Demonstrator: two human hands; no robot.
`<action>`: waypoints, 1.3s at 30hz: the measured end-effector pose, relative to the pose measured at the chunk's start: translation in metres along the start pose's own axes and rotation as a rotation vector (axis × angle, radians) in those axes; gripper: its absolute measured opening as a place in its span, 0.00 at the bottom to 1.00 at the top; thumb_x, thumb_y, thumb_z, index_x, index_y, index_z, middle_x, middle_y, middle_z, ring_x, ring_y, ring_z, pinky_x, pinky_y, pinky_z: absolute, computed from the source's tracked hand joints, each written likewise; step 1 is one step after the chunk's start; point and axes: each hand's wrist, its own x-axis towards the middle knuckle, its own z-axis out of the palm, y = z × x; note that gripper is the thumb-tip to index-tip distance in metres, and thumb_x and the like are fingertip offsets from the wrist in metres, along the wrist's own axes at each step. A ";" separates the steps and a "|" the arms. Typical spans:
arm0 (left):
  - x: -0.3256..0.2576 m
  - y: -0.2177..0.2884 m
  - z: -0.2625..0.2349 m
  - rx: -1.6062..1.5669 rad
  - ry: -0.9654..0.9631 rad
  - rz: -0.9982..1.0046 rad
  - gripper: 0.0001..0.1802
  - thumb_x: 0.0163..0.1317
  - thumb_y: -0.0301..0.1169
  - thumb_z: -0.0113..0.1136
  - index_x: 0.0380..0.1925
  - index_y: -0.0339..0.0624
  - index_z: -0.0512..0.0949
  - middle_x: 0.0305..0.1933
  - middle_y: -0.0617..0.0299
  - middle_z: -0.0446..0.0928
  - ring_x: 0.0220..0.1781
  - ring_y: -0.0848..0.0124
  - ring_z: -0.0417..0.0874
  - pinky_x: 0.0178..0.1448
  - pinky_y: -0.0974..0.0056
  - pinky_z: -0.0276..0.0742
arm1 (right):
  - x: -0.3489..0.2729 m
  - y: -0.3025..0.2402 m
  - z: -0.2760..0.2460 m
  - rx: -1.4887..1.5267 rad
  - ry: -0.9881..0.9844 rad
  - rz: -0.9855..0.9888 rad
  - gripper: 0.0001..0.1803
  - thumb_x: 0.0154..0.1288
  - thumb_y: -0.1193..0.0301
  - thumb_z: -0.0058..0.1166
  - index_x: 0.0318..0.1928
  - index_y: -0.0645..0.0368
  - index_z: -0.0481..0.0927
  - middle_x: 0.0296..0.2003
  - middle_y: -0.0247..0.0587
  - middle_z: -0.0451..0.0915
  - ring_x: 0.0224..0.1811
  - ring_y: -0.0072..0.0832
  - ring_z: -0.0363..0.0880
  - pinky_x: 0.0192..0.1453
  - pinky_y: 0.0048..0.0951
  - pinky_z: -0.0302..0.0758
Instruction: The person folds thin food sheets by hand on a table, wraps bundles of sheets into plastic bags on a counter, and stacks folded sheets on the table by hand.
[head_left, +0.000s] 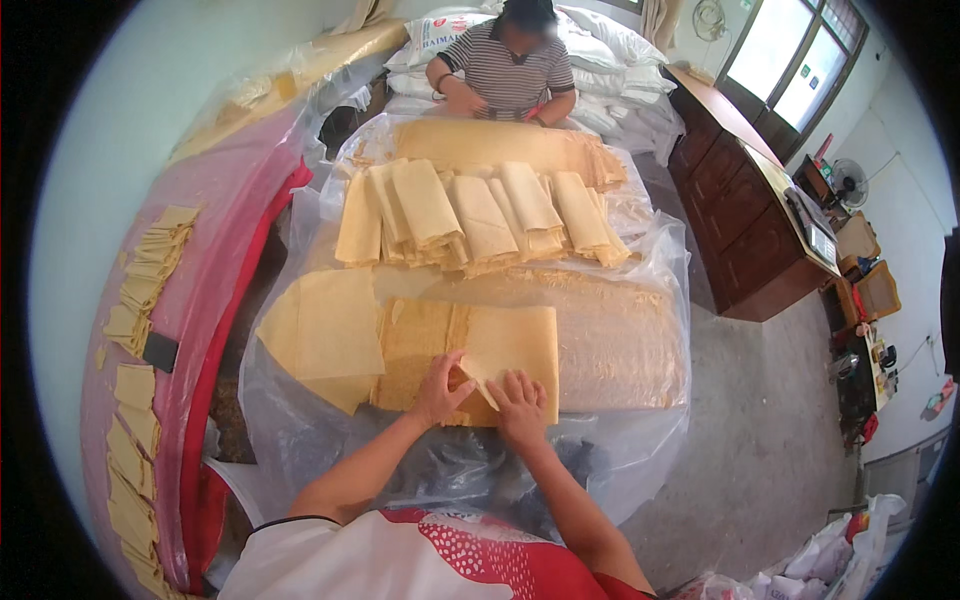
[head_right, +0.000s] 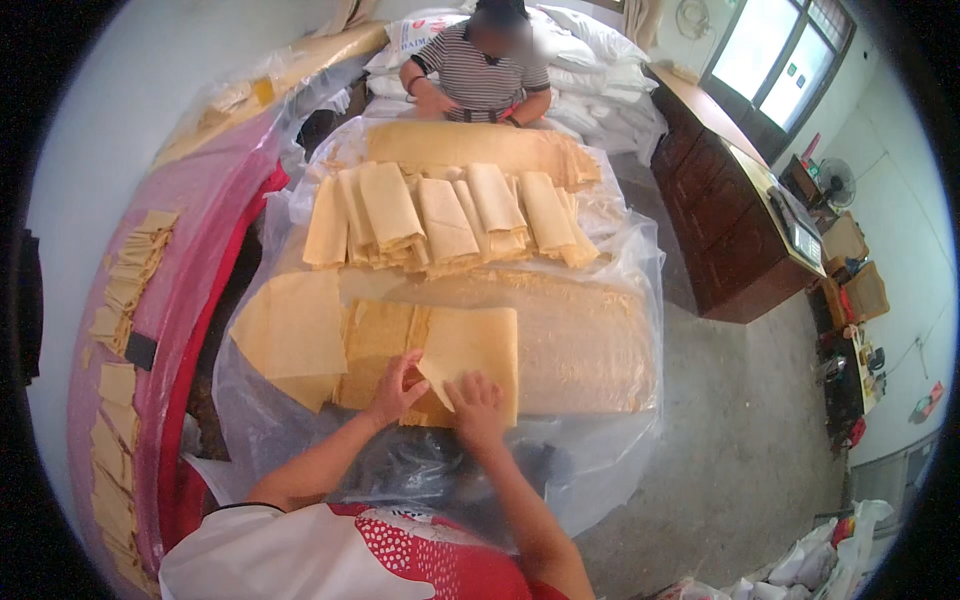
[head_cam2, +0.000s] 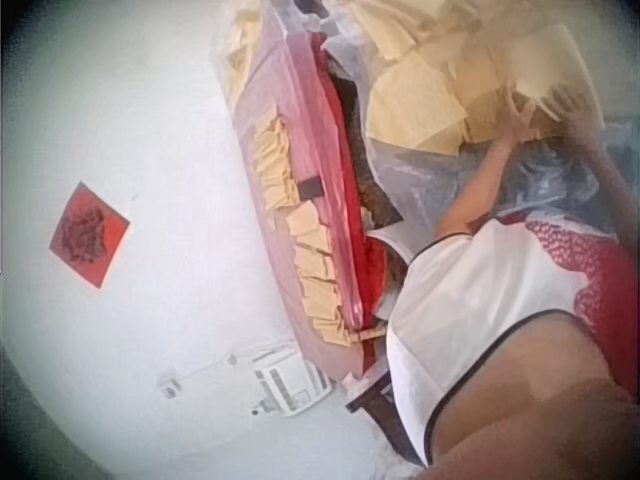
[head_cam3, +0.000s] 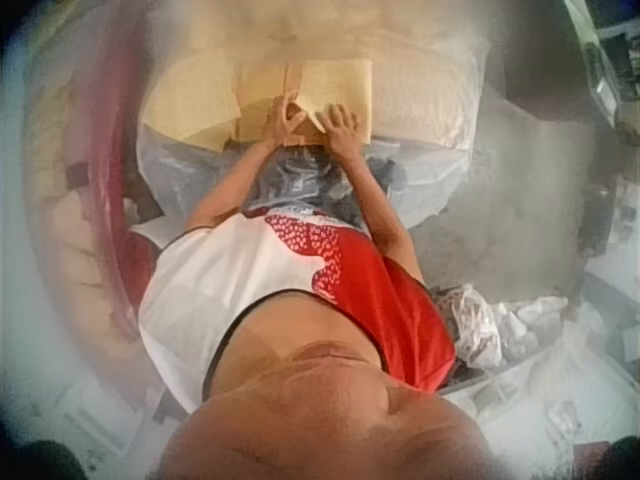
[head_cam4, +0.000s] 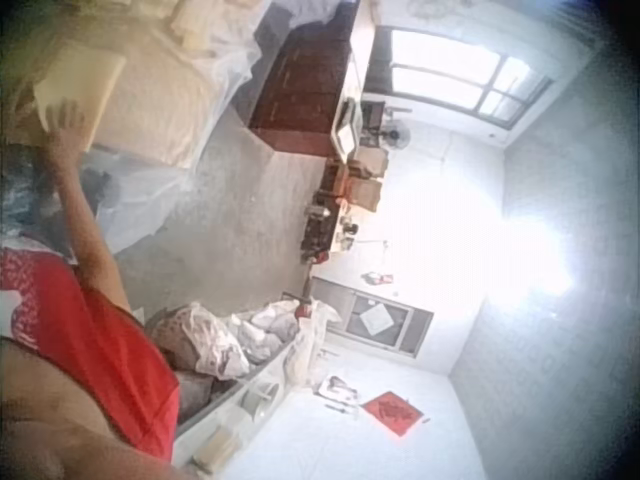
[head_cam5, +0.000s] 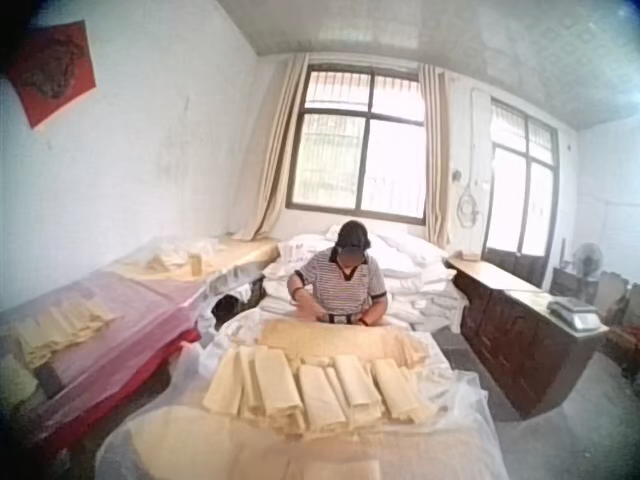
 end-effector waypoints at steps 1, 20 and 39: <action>0.002 0.000 -0.002 0.097 -0.012 0.049 0.24 0.61 0.39 0.63 0.53 0.39 0.74 0.58 0.48 0.72 0.60 0.51 0.74 0.64 0.53 0.71 | 0.002 -0.002 0.001 -0.045 -0.050 0.002 0.33 0.55 0.67 0.57 0.65 0.39 0.73 0.70 0.48 0.63 0.74 0.47 0.56 0.74 0.55 0.49; 0.001 -0.007 0.019 0.882 -0.203 0.337 0.20 0.52 0.31 0.59 0.47 0.44 0.78 0.63 0.52 0.67 0.71 0.54 0.62 0.70 0.48 0.60 | 0.037 0.085 0.009 -0.151 -0.022 0.033 0.35 0.66 0.47 0.49 0.71 0.43 0.65 0.74 0.45 0.56 0.79 0.40 0.46 0.77 0.54 0.42; -0.001 -0.005 0.019 0.902 -0.247 0.374 0.21 0.53 0.33 0.59 0.49 0.45 0.77 0.60 0.53 0.70 0.68 0.52 0.64 0.69 0.47 0.61 | -0.049 0.041 0.023 1.407 0.329 0.957 0.23 0.66 0.70 0.57 0.59 0.58 0.70 0.36 0.33 0.78 0.34 0.25 0.77 0.35 0.30 0.77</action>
